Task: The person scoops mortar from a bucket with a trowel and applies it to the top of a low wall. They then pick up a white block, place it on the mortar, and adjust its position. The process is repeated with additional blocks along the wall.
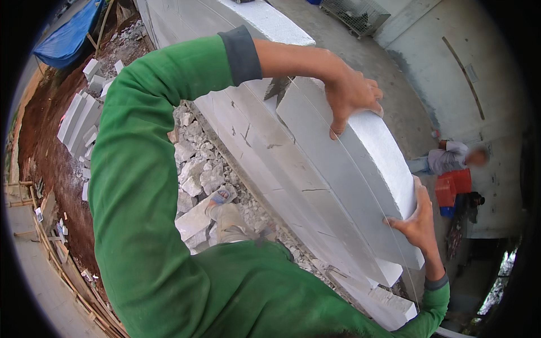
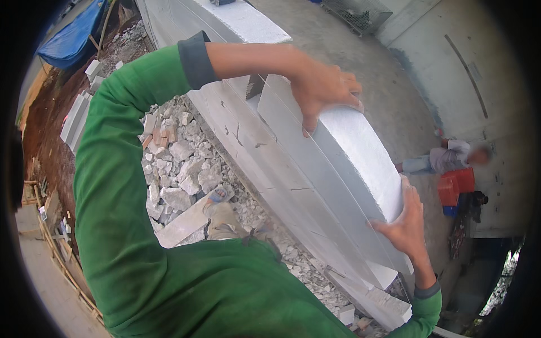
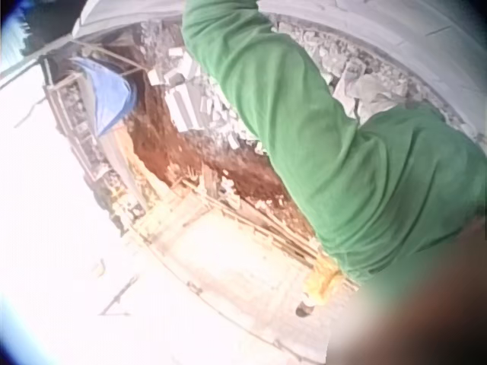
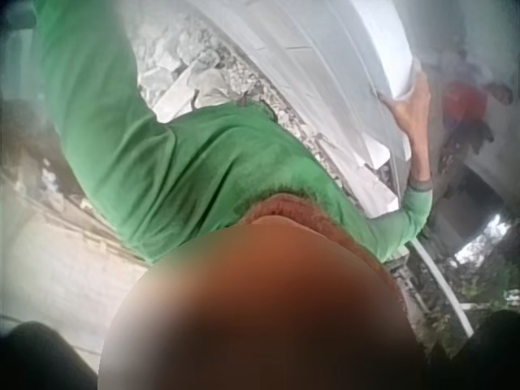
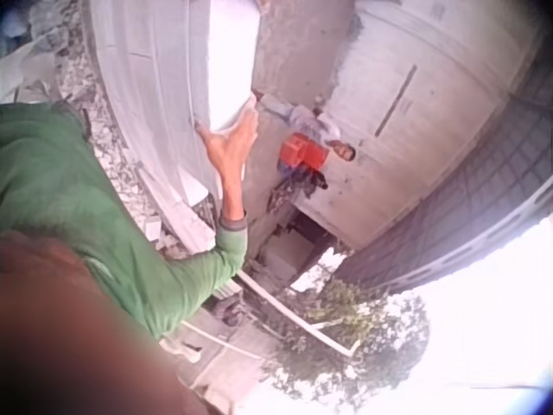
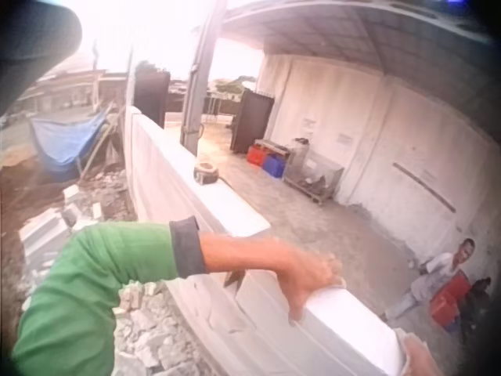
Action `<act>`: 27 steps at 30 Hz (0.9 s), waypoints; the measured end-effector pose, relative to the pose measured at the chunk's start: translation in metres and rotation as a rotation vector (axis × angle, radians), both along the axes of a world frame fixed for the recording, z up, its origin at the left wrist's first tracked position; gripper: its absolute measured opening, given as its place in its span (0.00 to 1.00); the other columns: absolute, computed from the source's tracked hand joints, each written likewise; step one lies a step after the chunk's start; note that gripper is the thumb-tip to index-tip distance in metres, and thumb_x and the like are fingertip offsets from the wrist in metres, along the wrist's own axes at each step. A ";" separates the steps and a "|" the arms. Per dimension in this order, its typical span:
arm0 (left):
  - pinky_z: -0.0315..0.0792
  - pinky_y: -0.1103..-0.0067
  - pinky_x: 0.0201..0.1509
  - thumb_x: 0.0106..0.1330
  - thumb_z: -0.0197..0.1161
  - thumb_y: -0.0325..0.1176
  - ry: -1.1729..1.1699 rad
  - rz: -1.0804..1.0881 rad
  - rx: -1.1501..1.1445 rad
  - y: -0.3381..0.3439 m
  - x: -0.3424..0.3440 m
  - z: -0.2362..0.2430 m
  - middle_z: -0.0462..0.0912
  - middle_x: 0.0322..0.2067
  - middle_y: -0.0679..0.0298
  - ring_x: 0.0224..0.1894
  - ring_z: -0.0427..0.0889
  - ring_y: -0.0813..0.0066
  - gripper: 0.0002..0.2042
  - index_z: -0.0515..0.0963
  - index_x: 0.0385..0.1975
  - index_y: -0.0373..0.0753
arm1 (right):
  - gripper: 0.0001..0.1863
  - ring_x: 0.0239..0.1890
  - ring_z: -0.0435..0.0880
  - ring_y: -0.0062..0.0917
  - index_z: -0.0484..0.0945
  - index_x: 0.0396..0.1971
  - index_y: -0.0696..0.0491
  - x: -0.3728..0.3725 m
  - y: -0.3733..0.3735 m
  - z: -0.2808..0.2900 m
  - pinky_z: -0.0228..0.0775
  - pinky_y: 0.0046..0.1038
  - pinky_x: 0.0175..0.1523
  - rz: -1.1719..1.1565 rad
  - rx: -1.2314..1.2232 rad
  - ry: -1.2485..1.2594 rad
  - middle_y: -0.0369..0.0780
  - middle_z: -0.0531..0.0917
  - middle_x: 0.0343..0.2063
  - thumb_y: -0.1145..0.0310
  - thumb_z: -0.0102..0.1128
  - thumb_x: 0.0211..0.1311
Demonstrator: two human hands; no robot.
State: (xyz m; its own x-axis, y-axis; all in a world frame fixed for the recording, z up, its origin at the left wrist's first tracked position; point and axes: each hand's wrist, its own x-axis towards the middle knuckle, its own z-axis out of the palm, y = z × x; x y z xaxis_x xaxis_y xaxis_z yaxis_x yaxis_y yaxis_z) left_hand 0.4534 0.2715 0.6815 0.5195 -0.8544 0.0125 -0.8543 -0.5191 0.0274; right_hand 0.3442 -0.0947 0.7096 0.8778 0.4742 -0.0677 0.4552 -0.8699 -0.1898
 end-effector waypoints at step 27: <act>0.47 0.62 0.82 0.23 0.85 0.60 0.194 0.413 -0.038 0.135 -0.001 0.026 0.64 0.74 0.51 0.78 0.58 0.53 0.70 0.61 0.76 0.39 | 0.25 0.38 0.79 0.38 0.76 0.38 0.56 -0.173 -0.136 -0.133 0.71 0.36 0.41 0.054 0.209 -0.505 0.46 0.80 0.38 0.57 0.80 0.48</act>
